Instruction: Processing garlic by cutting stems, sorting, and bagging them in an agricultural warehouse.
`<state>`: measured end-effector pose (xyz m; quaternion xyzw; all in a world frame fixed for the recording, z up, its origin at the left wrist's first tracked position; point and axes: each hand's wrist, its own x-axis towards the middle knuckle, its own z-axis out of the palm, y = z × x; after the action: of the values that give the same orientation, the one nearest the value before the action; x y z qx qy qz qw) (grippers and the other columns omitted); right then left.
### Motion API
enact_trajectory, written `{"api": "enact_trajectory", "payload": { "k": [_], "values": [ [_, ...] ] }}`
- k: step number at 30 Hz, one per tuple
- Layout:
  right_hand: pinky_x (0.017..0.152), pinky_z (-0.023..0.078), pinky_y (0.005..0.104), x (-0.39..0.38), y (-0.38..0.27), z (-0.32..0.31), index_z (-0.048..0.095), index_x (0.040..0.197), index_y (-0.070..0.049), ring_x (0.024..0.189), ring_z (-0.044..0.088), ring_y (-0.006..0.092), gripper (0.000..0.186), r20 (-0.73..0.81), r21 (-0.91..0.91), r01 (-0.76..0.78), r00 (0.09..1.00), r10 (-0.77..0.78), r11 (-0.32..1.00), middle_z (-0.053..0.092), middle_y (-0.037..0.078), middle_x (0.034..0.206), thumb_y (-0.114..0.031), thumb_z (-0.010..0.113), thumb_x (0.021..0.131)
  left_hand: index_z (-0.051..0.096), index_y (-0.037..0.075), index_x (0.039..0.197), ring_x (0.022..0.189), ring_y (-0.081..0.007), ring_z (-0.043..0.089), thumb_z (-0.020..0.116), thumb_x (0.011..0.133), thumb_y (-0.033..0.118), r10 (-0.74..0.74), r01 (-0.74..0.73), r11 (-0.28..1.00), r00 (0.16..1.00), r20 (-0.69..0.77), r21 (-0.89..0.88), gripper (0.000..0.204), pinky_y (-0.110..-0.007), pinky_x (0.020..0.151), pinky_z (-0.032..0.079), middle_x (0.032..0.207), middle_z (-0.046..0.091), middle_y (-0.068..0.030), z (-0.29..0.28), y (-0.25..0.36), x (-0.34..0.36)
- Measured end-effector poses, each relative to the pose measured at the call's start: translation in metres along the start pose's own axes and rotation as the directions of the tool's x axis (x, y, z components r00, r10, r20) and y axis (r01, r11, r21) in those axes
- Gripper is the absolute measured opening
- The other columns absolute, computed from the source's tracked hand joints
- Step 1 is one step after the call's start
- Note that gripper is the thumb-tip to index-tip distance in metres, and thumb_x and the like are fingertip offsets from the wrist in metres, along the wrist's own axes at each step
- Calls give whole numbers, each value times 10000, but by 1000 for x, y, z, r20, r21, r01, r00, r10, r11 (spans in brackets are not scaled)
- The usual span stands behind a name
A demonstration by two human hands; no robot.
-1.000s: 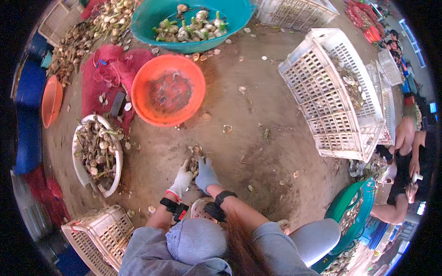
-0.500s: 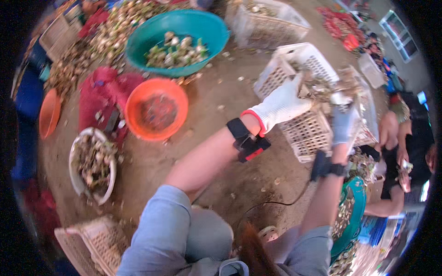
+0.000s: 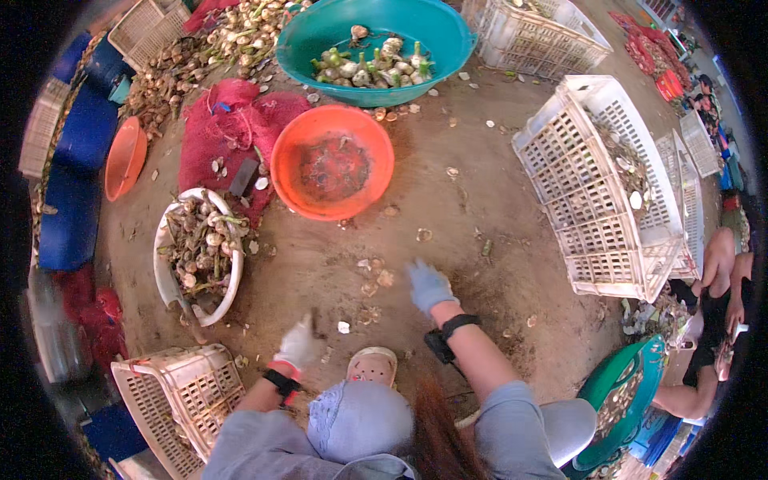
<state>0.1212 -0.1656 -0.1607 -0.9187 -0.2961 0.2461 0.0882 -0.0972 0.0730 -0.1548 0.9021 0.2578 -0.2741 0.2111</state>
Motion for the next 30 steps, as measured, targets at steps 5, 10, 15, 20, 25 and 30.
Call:
{"api": "enact_trajectory", "payload": {
  "k": [5,10,15,20,25,30],
  "values": [
    [793,504,424,30,-60,18,497,1228,-162,997,559,328,405,-46,-160,94,994,-103,983,524,129,1156,-212,569,832,354,136,1338,837,-421,614,640,768,258,-126,83,963,980,-155,-255,650,-507,723,503,1041,568,-242,61,50,5],
    [882,459,455,-13,-91,55,506,1219,-125,1101,467,400,390,98,82,63,993,-71,995,464,184,1141,-133,545,831,333,94,1377,977,-432,587,610,782,227,-179,50,796,971,-156,-603,669,-463,826,487,1159,546,-286,54,82,33],
    [946,431,376,-31,-76,89,402,1325,-91,1174,470,308,543,91,638,-60,996,3,767,460,169,1273,-152,605,825,526,13,1195,1031,-363,589,514,864,267,-42,22,557,999,-1,-830,418,-405,878,458,1093,602,-246,31,101,21],
    [989,400,351,-46,-37,42,428,1271,-13,1149,483,244,424,-66,931,-13,977,205,364,487,118,1252,-150,540,886,498,-27,1233,1067,-312,589,538,872,271,308,-180,449,951,-37,-875,469,-366,905,457,1117,617,-203,-30,163,20],
    [1034,343,349,-93,78,-170,373,1339,-4,1210,444,251,495,-728,664,270,445,521,697,461,148,1315,-104,544,885,448,-2,1226,1089,-432,504,631,738,221,815,-840,68,358,-456,-538,567,-470,940,427,1235,470,-266,-137,358,1],
    [1070,282,328,-130,238,-346,350,1384,-4,1290,386,245,577,-881,208,-116,409,238,971,407,168,1400,-30,561,847,499,28,1196,1042,-407,502,637,734,220,721,-971,68,207,-661,-230,519,-468,881,428,1085,519,-248,-191,415,23]
  ]
}}
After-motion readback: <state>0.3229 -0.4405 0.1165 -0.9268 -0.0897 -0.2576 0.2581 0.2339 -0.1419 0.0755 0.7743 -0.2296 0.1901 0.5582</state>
